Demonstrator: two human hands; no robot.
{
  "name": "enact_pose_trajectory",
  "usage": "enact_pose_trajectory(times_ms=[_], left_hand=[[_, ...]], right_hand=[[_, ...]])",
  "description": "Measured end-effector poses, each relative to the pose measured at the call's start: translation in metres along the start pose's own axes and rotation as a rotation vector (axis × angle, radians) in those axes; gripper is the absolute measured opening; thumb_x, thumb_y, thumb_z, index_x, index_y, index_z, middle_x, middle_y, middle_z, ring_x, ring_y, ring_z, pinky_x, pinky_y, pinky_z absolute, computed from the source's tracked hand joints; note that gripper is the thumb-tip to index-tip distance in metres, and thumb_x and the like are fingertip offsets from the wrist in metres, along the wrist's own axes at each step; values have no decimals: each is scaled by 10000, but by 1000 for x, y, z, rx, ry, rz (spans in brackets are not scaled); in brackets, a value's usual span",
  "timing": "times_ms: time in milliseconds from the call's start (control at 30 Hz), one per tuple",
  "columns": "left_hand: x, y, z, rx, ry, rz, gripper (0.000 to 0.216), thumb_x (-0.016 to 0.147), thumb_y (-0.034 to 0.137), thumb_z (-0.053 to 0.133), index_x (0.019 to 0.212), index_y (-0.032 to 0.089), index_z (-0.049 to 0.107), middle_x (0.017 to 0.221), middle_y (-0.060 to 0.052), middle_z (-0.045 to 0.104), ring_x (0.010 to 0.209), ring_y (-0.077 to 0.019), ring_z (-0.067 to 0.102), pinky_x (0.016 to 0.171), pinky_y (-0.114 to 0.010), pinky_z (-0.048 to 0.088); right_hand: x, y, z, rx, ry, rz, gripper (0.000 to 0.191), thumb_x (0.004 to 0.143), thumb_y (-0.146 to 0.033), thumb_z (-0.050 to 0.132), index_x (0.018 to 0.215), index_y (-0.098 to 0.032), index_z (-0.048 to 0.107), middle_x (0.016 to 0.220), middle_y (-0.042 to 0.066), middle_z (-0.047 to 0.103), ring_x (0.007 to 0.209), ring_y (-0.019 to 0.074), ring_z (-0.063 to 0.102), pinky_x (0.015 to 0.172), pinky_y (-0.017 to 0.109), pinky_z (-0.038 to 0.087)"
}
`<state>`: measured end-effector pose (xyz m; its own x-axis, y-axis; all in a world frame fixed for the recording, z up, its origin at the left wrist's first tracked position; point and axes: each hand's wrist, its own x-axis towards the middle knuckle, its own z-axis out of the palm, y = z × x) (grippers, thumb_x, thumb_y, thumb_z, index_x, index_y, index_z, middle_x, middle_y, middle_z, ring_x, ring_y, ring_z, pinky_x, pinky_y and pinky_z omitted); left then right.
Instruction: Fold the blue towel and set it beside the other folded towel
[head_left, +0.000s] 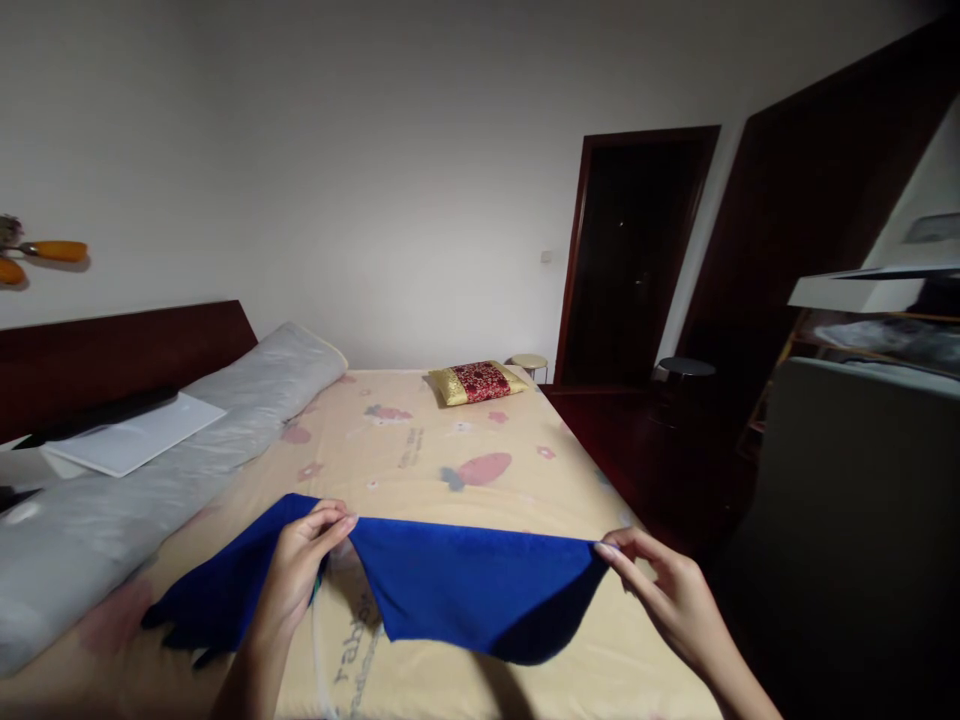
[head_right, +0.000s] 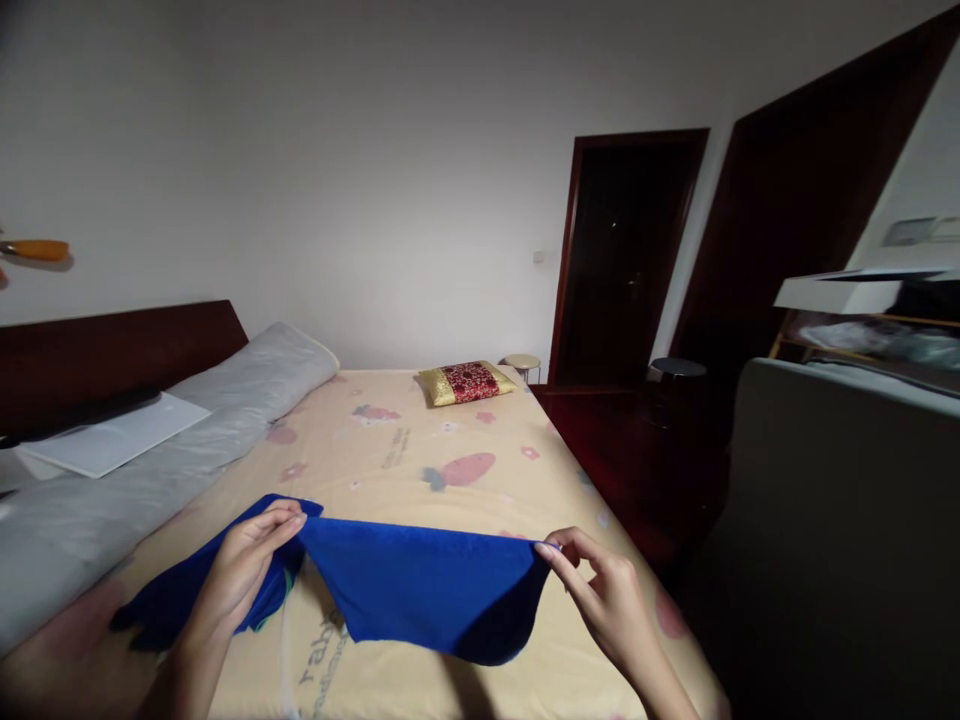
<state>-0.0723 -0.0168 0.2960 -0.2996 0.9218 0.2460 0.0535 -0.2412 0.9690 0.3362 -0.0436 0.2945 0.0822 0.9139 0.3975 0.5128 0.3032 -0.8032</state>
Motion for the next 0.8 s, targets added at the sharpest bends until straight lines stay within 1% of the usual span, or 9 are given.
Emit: enact_pose_trajectory(times_ms=[100, 233, 300, 400, 500, 567, 667, 733, 800], left_hand=[[-1, 0, 1, 22, -8, -16, 295, 546, 423, 832, 628, 174, 696, 747, -17, 651, 730, -149, 572, 637, -229, 447], [-5, 5, 4, 124, -52, -15, 324, 579, 468, 807, 660, 176, 693, 557, 32, 582, 517, -93, 446, 543, -239, 377], [-6, 8, 5, 163, -69, -15, 324, 591, 475, 799, 635, 180, 675, 488, 51, 538, 494, -91, 439, 550, -240, 371], [-6, 10, 6, 167, -82, -35, 325, 617, 485, 778, 637, 187, 651, 424, 61, 519, 466, -98, 466, 550, -243, 369], [-7, 11, 7, 119, -76, -61, 323, 610, 460, 787, 677, 184, 633, 453, 62, 559, 418, -87, 464, 509, -243, 342], [-7, 11, 8, 68, -65, -70, 334, 608, 425, 798, 761, 186, 623, 488, 69, 582, 404, -82, 466, 490, -239, 325], [-8, 11, 9, 4, -69, -68, 382, 630, 377, 796, 903, 208, 588, 481, 96, 573, 397, -84, 467, 488, -232, 324], [-7, 11, 8, -3, -88, -60, 354, 644, 373, 790, 893, 211, 598, 478, 90, 584, 422, -93, 496, 511, -234, 357], [-7, 10, 7, 19, -98, -56, 317, 642, 395, 786, 841, 194, 643, 499, 53, 628, 467, -111, 545, 551, -246, 402]], right_hand=[[0, 0, 0, -6, 2, 0, 398, 738, -609, 600, 689, -223, 686, 652, 38, 667, 584, 153, 544, 493, 244, 472], [0, 2, 0, -3, -2, 10, 405, 739, -614, 593, 700, -223, 690, 673, 43, 677, 586, 155, 550, 485, 245, 470], [0, 2, 0, -4, -8, 16, 403, 743, -613, 590, 706, -224, 691, 674, 40, 677, 593, 156, 556, 493, 244, 471], [0, 2, 1, -18, -11, 16, 401, 746, -612, 586, 706, -226, 689, 666, 36, 672, 608, 159, 558, 500, 244, 466], [0, 1, 2, -23, -25, 16, 401, 751, -611, 583, 702, -226, 686, 659, 34, 666, 605, 157, 550, 498, 244, 460], [0, 1, 2, -21, -28, 15, 406, 747, -616, 583, 698, -226, 687, 660, 37, 668, 607, 158, 552, 495, 245, 461], [1, 2, 0, -16, -27, 6, 412, 738, -621, 589, 690, -224, 690, 655, 40, 670, 601, 160, 555, 496, 247, 468], [1, 2, 0, -9, -25, 3, 406, 736, -617, 594, 694, -225, 692, 657, 40, 672, 593, 158, 553, 498, 250, 472], [2, 2, 0, 0, -24, 5, 395, 736, -608, 599, 700, -226, 693, 665, 38, 673, 590, 157, 555, 501, 250, 474]])
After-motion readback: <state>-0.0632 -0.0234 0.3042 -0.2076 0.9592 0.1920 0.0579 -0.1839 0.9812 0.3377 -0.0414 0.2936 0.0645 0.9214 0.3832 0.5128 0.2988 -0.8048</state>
